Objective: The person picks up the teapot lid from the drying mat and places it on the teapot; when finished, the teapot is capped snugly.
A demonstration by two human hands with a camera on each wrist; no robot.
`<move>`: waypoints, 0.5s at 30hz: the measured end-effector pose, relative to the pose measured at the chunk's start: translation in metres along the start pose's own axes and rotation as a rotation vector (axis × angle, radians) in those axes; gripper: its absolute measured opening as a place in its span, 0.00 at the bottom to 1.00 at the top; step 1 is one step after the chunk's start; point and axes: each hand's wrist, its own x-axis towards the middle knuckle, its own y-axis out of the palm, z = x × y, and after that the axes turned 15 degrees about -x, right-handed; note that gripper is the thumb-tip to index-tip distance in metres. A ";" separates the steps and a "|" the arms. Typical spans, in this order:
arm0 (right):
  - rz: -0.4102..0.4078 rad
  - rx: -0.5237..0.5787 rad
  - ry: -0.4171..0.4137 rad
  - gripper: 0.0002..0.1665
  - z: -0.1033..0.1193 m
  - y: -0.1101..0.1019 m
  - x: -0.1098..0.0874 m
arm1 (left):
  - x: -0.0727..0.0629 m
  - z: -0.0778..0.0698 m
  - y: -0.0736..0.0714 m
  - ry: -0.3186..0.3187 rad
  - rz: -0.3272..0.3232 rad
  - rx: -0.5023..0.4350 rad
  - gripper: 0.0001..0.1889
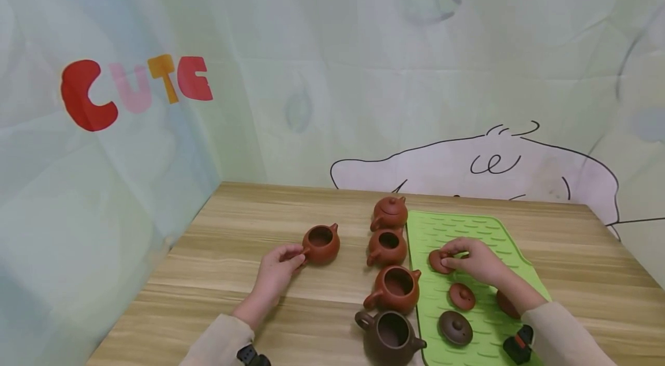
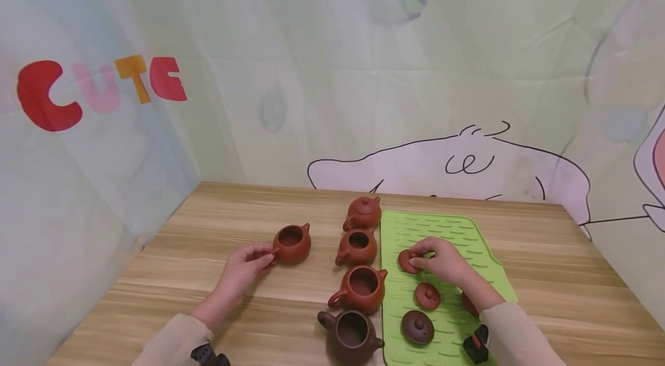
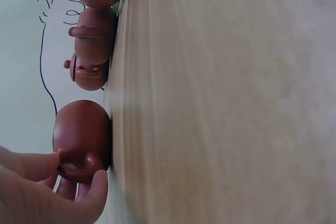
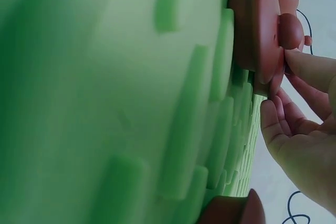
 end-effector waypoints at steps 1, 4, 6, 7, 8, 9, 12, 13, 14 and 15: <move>-0.001 0.000 -0.001 0.13 0.000 0.000 0.000 | 0.000 0.000 0.000 0.000 0.000 -0.002 0.12; -0.005 -0.002 -0.003 0.13 0.001 0.000 0.000 | 0.001 0.001 0.000 -0.004 -0.006 -0.005 0.12; -0.008 -0.006 -0.004 0.12 0.001 0.000 0.000 | 0.001 0.001 0.000 -0.006 -0.010 -0.009 0.12; -0.009 -0.009 -0.005 0.12 0.002 0.000 0.000 | 0.001 0.001 0.000 -0.007 -0.010 -0.013 0.12; -0.009 -0.011 -0.006 0.12 0.002 -0.001 0.000 | 0.001 0.001 0.000 -0.009 -0.011 -0.015 0.12; -0.010 -0.013 -0.007 0.12 0.002 -0.001 0.000 | 0.001 0.001 0.000 -0.009 -0.010 -0.016 0.12; -0.008 -0.012 -0.009 0.12 0.003 -0.002 -0.001 | 0.002 0.001 0.000 -0.015 -0.010 -0.015 0.11; -0.006 -0.011 -0.009 0.12 0.004 -0.002 -0.001 | 0.002 0.001 0.000 -0.018 -0.011 -0.013 0.11; -0.005 -0.009 -0.008 0.12 0.004 -0.002 -0.001 | 0.002 0.001 0.000 -0.021 -0.012 -0.009 0.11; -0.004 -0.008 -0.008 0.12 0.004 -0.002 0.000 | 0.002 0.001 0.000 -0.025 -0.013 -0.007 0.11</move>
